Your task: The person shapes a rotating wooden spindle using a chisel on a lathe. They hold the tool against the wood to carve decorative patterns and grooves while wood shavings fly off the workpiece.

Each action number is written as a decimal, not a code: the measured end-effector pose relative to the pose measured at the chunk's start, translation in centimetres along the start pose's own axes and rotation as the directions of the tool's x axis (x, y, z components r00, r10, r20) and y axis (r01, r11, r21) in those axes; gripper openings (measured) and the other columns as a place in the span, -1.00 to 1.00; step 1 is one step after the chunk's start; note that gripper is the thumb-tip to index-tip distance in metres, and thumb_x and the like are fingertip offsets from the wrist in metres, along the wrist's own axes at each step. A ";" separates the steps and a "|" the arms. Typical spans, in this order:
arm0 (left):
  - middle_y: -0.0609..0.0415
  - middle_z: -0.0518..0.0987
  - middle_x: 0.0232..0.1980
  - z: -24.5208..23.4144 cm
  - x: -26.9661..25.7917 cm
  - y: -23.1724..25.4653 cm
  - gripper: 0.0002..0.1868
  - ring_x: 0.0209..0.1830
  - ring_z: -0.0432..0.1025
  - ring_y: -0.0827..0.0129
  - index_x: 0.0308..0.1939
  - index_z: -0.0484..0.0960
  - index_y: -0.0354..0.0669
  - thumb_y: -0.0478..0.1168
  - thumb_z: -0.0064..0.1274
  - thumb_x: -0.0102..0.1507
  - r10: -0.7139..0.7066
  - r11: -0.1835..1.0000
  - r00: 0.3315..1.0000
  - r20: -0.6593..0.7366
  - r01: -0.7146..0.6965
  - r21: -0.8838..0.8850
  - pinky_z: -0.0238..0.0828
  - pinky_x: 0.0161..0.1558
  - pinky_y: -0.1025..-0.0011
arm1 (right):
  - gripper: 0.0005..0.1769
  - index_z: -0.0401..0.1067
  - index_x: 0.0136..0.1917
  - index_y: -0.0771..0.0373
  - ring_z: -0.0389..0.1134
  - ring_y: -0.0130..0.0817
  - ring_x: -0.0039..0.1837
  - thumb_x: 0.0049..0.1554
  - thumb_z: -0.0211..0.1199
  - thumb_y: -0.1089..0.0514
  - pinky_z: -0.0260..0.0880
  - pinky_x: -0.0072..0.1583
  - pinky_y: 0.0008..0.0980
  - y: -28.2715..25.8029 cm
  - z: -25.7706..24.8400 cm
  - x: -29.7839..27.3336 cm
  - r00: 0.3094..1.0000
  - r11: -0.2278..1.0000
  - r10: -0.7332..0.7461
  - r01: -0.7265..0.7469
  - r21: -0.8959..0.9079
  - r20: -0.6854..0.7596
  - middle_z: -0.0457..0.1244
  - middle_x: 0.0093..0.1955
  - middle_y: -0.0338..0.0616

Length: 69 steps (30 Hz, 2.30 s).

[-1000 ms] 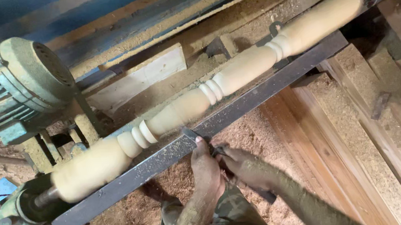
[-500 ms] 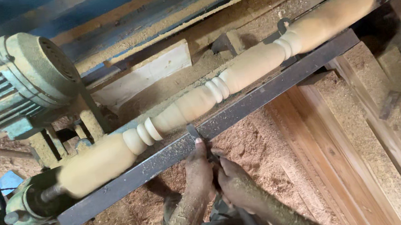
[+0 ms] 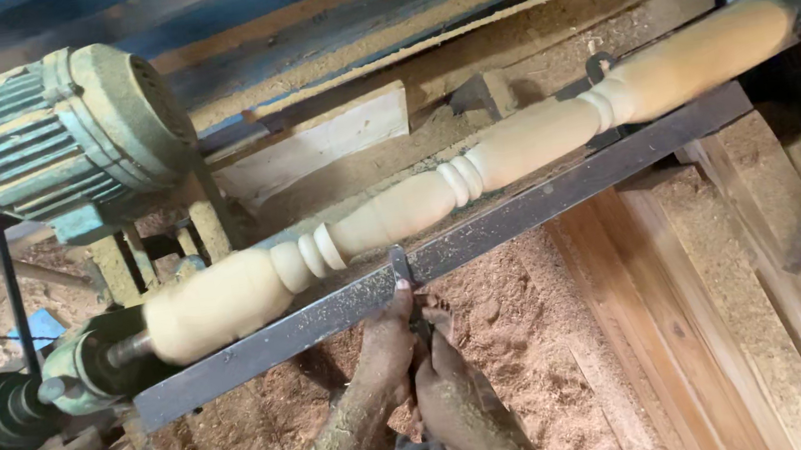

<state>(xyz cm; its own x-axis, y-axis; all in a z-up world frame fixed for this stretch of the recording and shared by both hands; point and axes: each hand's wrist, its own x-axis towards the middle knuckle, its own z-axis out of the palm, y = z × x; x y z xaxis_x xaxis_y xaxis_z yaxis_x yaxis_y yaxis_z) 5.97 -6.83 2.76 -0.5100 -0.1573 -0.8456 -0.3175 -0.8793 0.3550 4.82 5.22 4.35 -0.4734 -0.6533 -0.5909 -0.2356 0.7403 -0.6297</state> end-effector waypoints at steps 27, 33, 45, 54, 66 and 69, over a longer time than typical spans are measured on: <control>0.02 0.58 -0.37 -0.8 0.3 0.2 -0.48 -0.47 0.43 0.34 -0.18 0.52 -0.26 0.10 -0.38 0.48 -0.005 1.000 0.999 -0.034 0.004 -0.020 0.48 -0.32 0.37 | -0.70 0.24 0.26 0.11 0.12 -0.49 -0.48 0.36 -0.23 0.08 0.19 -0.48 -0.46 -2.8 -1.7 1.3 0.870 0.633 0.428 -0.482 0.606 0.244 0.24 -0.33 -0.23; 0.10 0.47 -0.48 1.0 1.1 -1.2 -0.34 -0.63 0.28 0.38 -0.24 0.59 -0.24 0.22 -0.42 0.48 0.044 0.996 0.998 -0.033 -0.047 -0.073 0.29 -0.54 0.33 | -0.59 0.36 0.11 0.22 0.15 -0.57 -0.44 0.39 -0.23 -0.05 0.17 -0.42 -0.53 1.0 -6.7 3.0 0.917 0.874 0.185 -0.318 0.368 0.354 0.28 -0.32 -0.29; 0.07 0.44 -0.50 6.3 -1.7 -1.5 -0.38 -0.56 0.41 0.24 -0.20 0.42 -0.16 0.31 -0.45 0.42 0.076 0.954 0.995 0.069 -0.053 -0.296 0.55 -0.32 0.17 | -0.49 0.42 0.27 0.12 0.44 -0.55 -0.11 0.15 0.33 -0.14 0.41 -0.04 -0.42 6.9 -7.3 -5.0 0.988 0.976 0.154 -0.151 0.157 -0.006 0.40 -0.18 -0.34; -0.03 0.70 -0.15 20.0 6.5 -8.9 -0.60 -0.40 0.46 0.44 0.17 0.45 -0.15 0.01 -0.29 0.44 -0.002 1.000 0.990 0.143 0.005 -0.022 0.33 -0.41 0.45 | -0.67 0.43 0.21 0.15 0.26 -0.45 -0.32 0.33 -0.02 0.00 0.29 -0.27 -0.41 18.8 -16.1 -2.0 0.964 0.683 0.264 -0.159 0.713 -0.037 0.27 -0.28 -0.20; 0.05 0.65 -0.29 23.5 11.0 -7.8 -0.58 -0.44 0.41 0.44 0.03 0.58 -0.28 -0.02 -0.26 0.46 0.181 0.973 0.983 0.041 -0.184 0.136 0.45 -0.28 0.45 | -0.58 0.30 0.26 0.19 0.11 -0.39 -0.47 0.39 -0.22 -0.09 0.08 -0.43 -0.36 17.0 -18.7 2.7 0.898 0.563 0.427 -0.358 0.745 0.108 0.17 -0.38 -0.20; 0.08 0.64 -0.33 24.1 11.7 -7.6 -0.59 -0.47 0.38 0.42 -0.01 0.58 -0.28 0.00 -0.21 0.45 0.183 0.974 0.983 -0.021 -0.179 0.135 0.38 -0.34 0.40 | -0.55 0.32 0.31 0.11 0.17 -0.47 -0.44 0.37 -0.24 -0.11 0.16 -0.40 -0.43 16.2 -19.5 2.8 0.920 0.521 0.385 -0.286 0.804 0.077 0.19 -0.35 -0.22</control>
<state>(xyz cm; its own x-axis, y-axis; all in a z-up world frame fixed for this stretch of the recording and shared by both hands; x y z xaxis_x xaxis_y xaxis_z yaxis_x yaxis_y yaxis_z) -16.84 8.85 -0.22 -0.5430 -0.3252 -0.7742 -0.3263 -0.7678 0.5513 -16.92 18.47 2.32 -0.4606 -0.3279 -0.8248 0.6952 0.4445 -0.5650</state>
